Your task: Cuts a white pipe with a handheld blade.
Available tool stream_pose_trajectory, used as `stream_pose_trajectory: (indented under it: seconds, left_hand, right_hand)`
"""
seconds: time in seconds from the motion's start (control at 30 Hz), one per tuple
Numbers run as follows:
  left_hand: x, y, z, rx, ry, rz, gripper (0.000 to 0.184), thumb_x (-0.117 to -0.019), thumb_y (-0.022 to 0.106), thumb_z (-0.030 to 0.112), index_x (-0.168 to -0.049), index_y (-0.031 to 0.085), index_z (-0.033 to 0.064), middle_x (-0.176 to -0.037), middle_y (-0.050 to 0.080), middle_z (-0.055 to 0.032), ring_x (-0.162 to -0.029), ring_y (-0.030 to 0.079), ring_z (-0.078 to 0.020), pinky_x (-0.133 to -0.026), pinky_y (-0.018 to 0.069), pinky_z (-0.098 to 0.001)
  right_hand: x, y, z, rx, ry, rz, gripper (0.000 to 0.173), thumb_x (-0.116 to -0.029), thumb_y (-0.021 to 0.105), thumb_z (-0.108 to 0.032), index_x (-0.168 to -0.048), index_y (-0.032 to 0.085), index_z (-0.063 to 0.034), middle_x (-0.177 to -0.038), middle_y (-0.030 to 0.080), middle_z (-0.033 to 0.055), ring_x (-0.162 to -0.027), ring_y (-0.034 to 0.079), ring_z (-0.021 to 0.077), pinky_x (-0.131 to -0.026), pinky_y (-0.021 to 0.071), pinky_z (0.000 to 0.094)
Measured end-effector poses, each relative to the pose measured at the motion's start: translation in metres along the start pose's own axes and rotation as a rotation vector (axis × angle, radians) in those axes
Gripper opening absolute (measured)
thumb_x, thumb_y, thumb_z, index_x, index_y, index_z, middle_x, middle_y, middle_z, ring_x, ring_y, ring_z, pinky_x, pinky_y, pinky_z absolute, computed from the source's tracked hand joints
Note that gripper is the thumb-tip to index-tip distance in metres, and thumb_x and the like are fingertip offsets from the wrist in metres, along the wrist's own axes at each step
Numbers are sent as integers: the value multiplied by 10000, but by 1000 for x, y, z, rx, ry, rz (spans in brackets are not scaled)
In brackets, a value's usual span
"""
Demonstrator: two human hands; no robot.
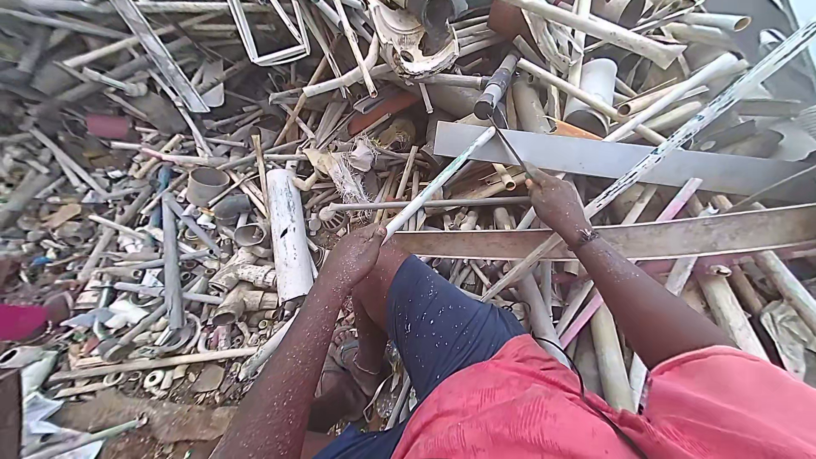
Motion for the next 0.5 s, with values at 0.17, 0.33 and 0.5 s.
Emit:
stream_pose_trajectory:
  seconds: [0.17,0.33,0.5]
  left_hand:
    - [-2,6,0,93,-22,3,453,-1128,344,389,-1113,661,66,-819,586,-121,-666,528,-245,-646,458,-464]
    - [1,3,12,24,-15,21,490,-1126,316,421,-1124,650,63,-839,608,-148,-726,588,-289,-709,491,-518]
    - [2,4,15,62,-15,6,519,-1124,302,439,-1082,649,56,-783,573,-119,-658,544,-256,-655,474,-472]
  right_hand:
    - [17,4,0,-208,34,-11,430,-1125,378,-287,-1504,516,-138,-968,705,204,-774,662,391,-692,520,601]
    - [2,22,-1,-606,91,-126,456,-1129,357,-323,-1558,457,-206,-951,727,123,-648,676,219,-588,577,393]
    - [-13,30,-7,-914,192,-155,408,-1122,383,-248,-1487,508,-116,-873,730,111,-596,675,176,-496,556,305]
Point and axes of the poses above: each hand's wrist, its own x-axis away from the middle knuckle, its own y-axis out of the palm, z = x × y, the point moved 8 cm from there along -x, towards the middle knuckle
